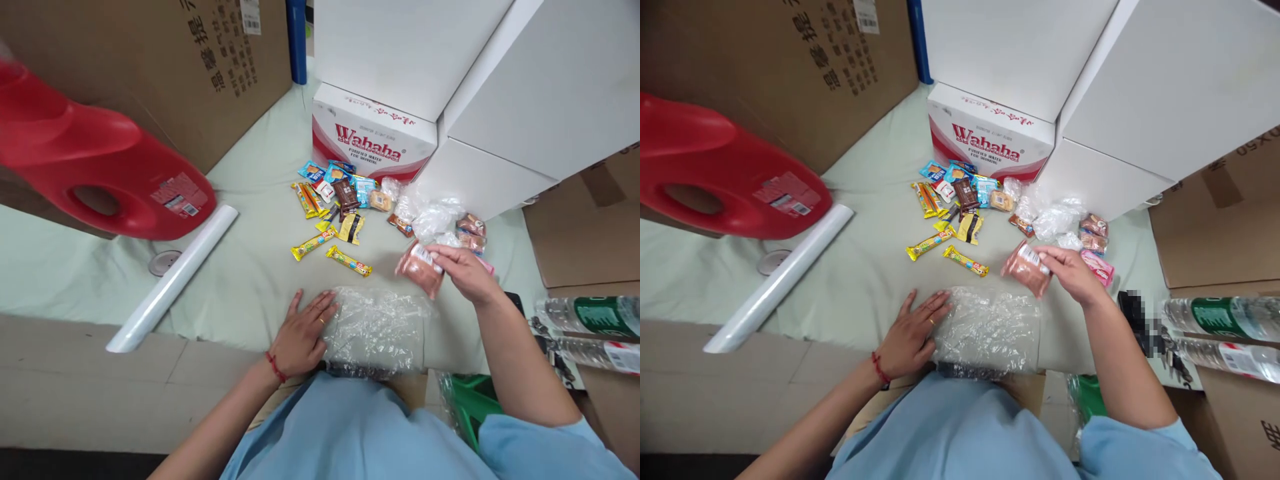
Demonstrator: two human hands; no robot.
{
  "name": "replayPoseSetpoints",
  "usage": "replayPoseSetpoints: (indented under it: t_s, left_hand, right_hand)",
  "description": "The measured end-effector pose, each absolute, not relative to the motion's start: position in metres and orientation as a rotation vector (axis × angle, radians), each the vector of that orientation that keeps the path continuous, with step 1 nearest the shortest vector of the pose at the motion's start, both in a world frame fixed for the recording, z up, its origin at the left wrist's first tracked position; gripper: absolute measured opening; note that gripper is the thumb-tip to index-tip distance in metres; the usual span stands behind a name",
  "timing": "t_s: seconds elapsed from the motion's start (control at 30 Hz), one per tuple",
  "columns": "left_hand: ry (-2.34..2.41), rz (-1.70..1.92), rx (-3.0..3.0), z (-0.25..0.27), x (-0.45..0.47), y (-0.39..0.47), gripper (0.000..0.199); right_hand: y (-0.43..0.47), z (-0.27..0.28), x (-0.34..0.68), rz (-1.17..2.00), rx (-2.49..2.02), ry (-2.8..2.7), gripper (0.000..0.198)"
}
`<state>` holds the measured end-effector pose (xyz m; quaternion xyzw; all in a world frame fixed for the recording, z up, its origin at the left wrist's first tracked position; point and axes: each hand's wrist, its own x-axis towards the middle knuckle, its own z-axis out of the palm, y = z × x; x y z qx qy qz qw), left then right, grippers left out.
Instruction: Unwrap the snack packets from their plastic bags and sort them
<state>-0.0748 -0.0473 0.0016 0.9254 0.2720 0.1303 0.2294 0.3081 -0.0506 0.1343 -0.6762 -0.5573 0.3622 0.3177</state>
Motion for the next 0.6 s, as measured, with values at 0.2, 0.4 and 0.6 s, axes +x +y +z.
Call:
replayPoseSetpoints:
  t_s: [0.2, 0.4, 0.6]
  left_hand:
    - [0.863, 0.315, 2.552, 0.001, -0.069, -0.055, 0.092]
    - [0.914, 0.218, 2.548, 0.004, -0.068, -0.06, 0.094]
    - [0.927, 0.225, 2.497, 0.005, -0.071, -0.056, 0.054]
  right_hand:
    - [-0.092, 0.131, 0.269, 1.732, -1.43, -1.867, 0.039]
    - [-0.086, 0.09, 0.265, 1.663, -1.483, -2.081, 0.051]
    - [-0.072, 0.066, 0.273, 1.4, -1.527, -1.7, 0.037]
